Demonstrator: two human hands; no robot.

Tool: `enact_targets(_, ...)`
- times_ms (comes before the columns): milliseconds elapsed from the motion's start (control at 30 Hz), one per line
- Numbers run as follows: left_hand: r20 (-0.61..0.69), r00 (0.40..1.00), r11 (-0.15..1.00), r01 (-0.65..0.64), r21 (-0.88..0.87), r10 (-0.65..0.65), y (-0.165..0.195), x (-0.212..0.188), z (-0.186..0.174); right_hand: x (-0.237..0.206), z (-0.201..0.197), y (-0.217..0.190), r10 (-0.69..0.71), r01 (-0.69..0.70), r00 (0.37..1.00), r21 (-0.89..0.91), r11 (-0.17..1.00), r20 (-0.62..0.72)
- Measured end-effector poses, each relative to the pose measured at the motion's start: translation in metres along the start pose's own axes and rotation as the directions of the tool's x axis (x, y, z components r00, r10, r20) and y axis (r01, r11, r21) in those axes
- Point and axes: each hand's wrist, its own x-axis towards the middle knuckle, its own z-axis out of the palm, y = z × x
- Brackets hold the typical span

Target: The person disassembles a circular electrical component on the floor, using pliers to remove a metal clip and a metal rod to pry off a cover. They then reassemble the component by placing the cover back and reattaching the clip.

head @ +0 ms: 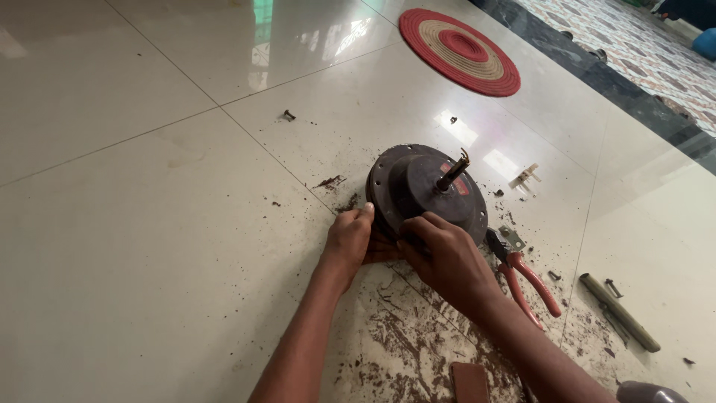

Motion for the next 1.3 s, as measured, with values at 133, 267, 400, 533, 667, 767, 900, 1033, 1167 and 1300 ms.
enact_targets(133, 0.026, 1.000, 0.999, -0.002, -0.033, 0.002, 0.002, -0.001, 0.000, -0.003, 0.003, 0.005, -0.037, 0.038, 0.999, 0.024, 0.999, -0.033)
enact_targets(267, 0.061, 0.998, 0.999, 0.032, -0.029, -0.030, 0.006, -0.005, 0.002, -0.002, 0.005, 0.011, -0.043, 0.045, 0.998, 0.046, 0.998, -0.035)
enact_targets(400, 0.058, 0.997, 0.999, 0.041, -0.003, -0.041, 0.010, -0.008, 0.003, -0.002, 0.008, 0.011, -0.016, 0.018, 0.999, 0.057, 0.998, -0.046)
enact_targets(533, 0.059, 0.997, 0.998, 0.054, -0.016, -0.053, 0.011, -0.011, 0.003, -0.002, 0.009, 0.008, 0.001, 0.003, 0.998, 0.065, 0.998, -0.061)
enact_targets(667, 0.046, 0.997, 0.998, 0.067, 0.008, -0.067, 0.013, -0.013, 0.003, -0.001, 0.010, 0.007, 0.026, -0.021, 0.998, 0.070, 0.997, -0.062)
enact_targets(767, 0.057, 0.996, 0.998, 0.070, 0.004, -0.070, 0.014, -0.014, 0.003, 0.000, 0.011, 0.007, 0.029, -0.023, 0.997, 0.079, 0.997, -0.073)
enact_targets(900, 0.059, 0.994, 0.996, 0.088, 0.004, -0.088, 0.012, -0.013, 0.003, 0.000, 0.012, 0.007, 0.033, -0.027, 0.997, 0.074, 0.997, -0.074)
enact_targets(1033, 0.048, 0.995, 0.996, 0.085, 0.005, -0.085, 0.005, -0.006, 0.002, 0.001, 0.011, 0.004, 0.061, -0.055, 0.997, 0.098, 0.994, -0.057)
enact_targets(1167, -0.017, 0.998, 0.993, 0.056, 0.105, -0.054, 0.000, 0.000, 0.000, 0.002, 0.002, 0.003, 0.163, -0.167, 0.986, 0.124, 0.978, 0.043)
enact_targets(1300, -0.083, 0.996, 0.983, 0.050, 0.179, -0.035, -0.001, 0.000, 0.002, 0.001, -0.017, 0.006, 0.620, -0.632, 0.766, 0.383, 0.674, 0.172)
